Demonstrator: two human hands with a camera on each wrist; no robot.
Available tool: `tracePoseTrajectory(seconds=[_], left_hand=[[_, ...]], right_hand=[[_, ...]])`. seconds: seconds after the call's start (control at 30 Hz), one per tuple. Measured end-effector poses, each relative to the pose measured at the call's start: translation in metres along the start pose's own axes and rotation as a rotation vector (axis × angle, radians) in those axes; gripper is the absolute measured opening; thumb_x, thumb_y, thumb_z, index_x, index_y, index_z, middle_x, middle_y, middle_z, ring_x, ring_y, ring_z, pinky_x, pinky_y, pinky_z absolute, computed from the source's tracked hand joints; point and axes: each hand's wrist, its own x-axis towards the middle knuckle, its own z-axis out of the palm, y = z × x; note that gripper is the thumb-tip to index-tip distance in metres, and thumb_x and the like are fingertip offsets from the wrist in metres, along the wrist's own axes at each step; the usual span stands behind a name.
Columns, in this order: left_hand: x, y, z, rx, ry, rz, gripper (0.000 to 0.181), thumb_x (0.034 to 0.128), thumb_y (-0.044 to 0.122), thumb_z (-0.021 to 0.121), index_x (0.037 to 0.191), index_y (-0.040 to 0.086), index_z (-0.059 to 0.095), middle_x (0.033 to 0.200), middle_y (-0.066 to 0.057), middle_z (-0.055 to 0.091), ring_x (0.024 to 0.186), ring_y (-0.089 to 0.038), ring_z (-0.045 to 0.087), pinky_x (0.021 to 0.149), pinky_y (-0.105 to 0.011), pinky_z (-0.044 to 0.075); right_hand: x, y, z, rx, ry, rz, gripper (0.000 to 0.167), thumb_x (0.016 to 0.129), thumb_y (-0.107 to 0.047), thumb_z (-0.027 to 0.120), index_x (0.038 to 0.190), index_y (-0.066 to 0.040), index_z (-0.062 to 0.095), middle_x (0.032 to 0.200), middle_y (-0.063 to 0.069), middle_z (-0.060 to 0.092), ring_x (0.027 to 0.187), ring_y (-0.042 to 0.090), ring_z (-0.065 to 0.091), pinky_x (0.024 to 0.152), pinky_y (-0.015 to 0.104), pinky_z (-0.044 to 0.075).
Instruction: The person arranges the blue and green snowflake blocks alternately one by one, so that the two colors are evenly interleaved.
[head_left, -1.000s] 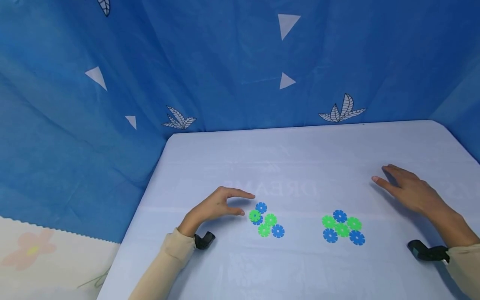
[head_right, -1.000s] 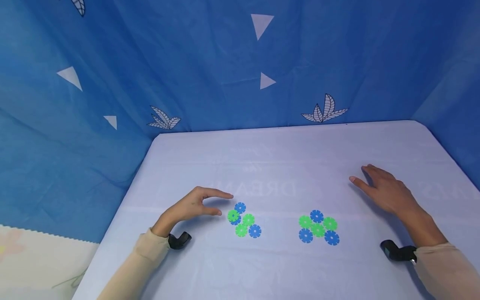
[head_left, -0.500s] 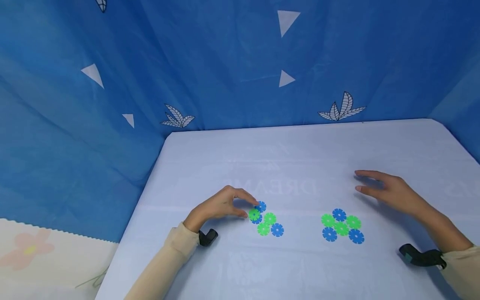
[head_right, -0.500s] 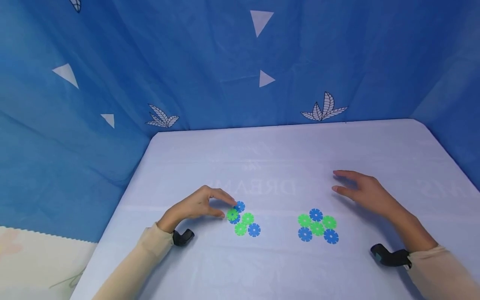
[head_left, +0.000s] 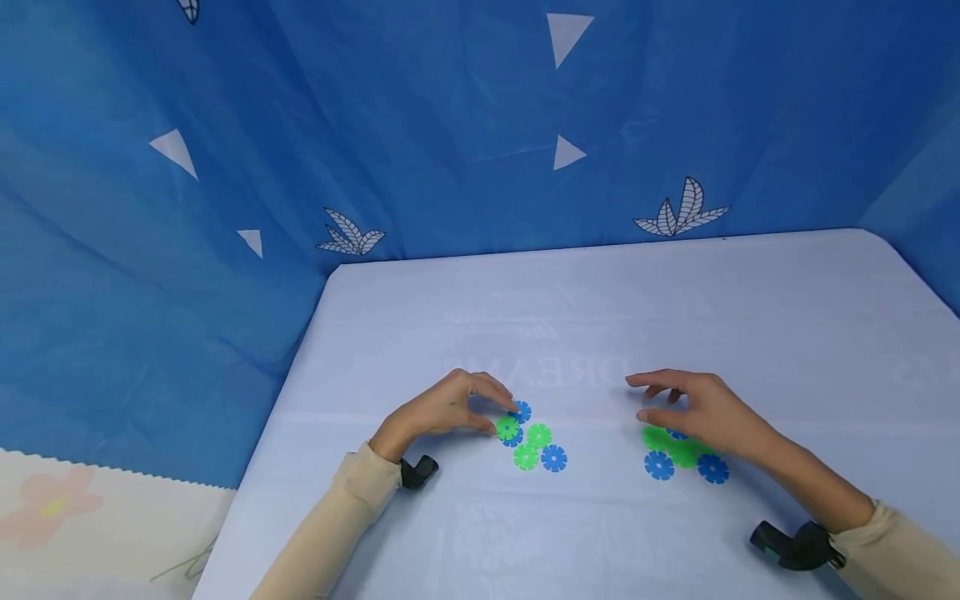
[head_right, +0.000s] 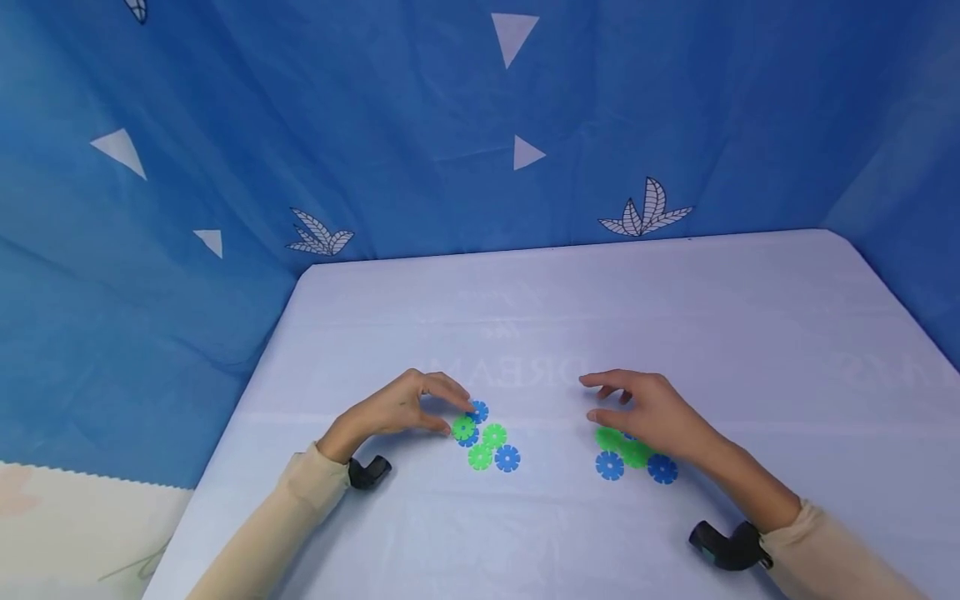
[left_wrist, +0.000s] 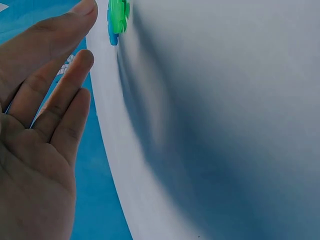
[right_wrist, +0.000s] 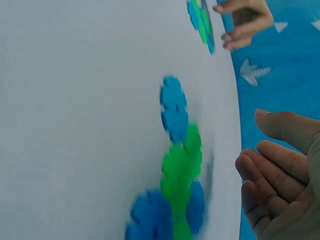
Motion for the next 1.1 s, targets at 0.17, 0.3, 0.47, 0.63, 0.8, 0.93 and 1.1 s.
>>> tracePoseTrajectory(seconds=[0.17,0.3,0.47,0.63,0.8,0.93,1.1], left_hand=[[0.002,0.0,0.0,-0.005,-0.012,-0.004,0.036,0.0766,0.001,0.082,0.111,0.011,0.077,0.12,-0.001,0.067,0.117,-0.014,0.057,0.1,-0.033,0.046],[0.002,-0.001,0.0,-0.023,-0.007,-0.015,0.035,0.0759,0.001,0.083,0.108,0.012,0.078,0.122,-0.004,0.066,0.119,-0.017,0.056,0.101,-0.035,0.045],[0.003,-0.003,0.003,-0.055,-0.011,-0.018,0.035,0.0745,0.001,0.084,0.108,0.012,0.078,0.123,-0.003,0.066,0.12,-0.017,0.055,0.102,-0.034,0.044],[0.003,-0.004,0.004,-0.038,-0.025,-0.009,0.037,0.0736,0.0,0.084,0.108,0.013,0.078,0.125,-0.003,0.065,0.121,-0.016,0.054,0.102,-0.032,0.043],[0.002,-0.003,0.005,-0.032,-0.034,-0.027,0.038,0.0736,-0.002,0.083,0.108,0.013,0.078,0.13,-0.005,0.063,0.126,-0.019,0.052,0.104,-0.035,0.041],[0.002,-0.006,0.007,-0.028,-0.047,-0.016,0.037,0.0746,-0.002,0.082,0.108,0.013,0.078,0.13,-0.004,0.062,0.127,-0.019,0.051,0.105,-0.036,0.041],[0.003,-0.007,0.009,-0.036,-0.041,0.0,0.038,0.075,-0.005,0.081,0.108,0.014,0.078,0.13,-0.003,0.062,0.127,-0.019,0.051,0.105,-0.037,0.041]], right_hand=[[-0.001,-0.014,0.02,0.047,-0.05,0.02,0.044,0.082,-0.023,0.08,0.125,-0.016,0.069,0.099,-0.004,0.069,0.084,0.012,0.061,0.069,0.025,0.051],[-0.002,-0.024,0.036,0.084,-0.054,0.024,0.041,0.082,-0.024,0.081,0.121,-0.018,0.071,0.095,-0.006,0.067,0.078,0.01,0.058,0.064,0.025,0.047],[-0.006,-0.031,0.053,0.1,-0.038,0.006,0.038,0.081,-0.022,0.082,0.118,-0.021,0.072,0.094,-0.012,0.067,0.084,0.009,0.058,0.071,0.026,0.048],[-0.009,-0.036,0.069,0.089,-0.047,-0.005,0.04,0.08,-0.025,0.083,0.118,-0.022,0.072,0.099,-0.015,0.067,0.087,0.006,0.059,0.075,0.028,0.049],[-0.01,-0.043,0.083,0.069,-0.008,-0.034,0.044,0.077,-0.023,0.085,0.119,-0.02,0.072,0.106,-0.013,0.067,0.088,0.005,0.058,0.075,0.028,0.05],[-0.01,-0.048,0.091,0.039,0.007,-0.058,0.046,0.076,-0.022,0.085,0.12,-0.019,0.071,0.111,-0.013,0.067,0.089,0.004,0.057,0.076,0.028,0.051],[-0.008,-0.055,0.095,-0.001,0.016,-0.099,0.046,0.076,-0.023,0.086,0.119,-0.018,0.071,0.111,-0.011,0.067,0.09,0.003,0.057,0.076,0.027,0.052]])
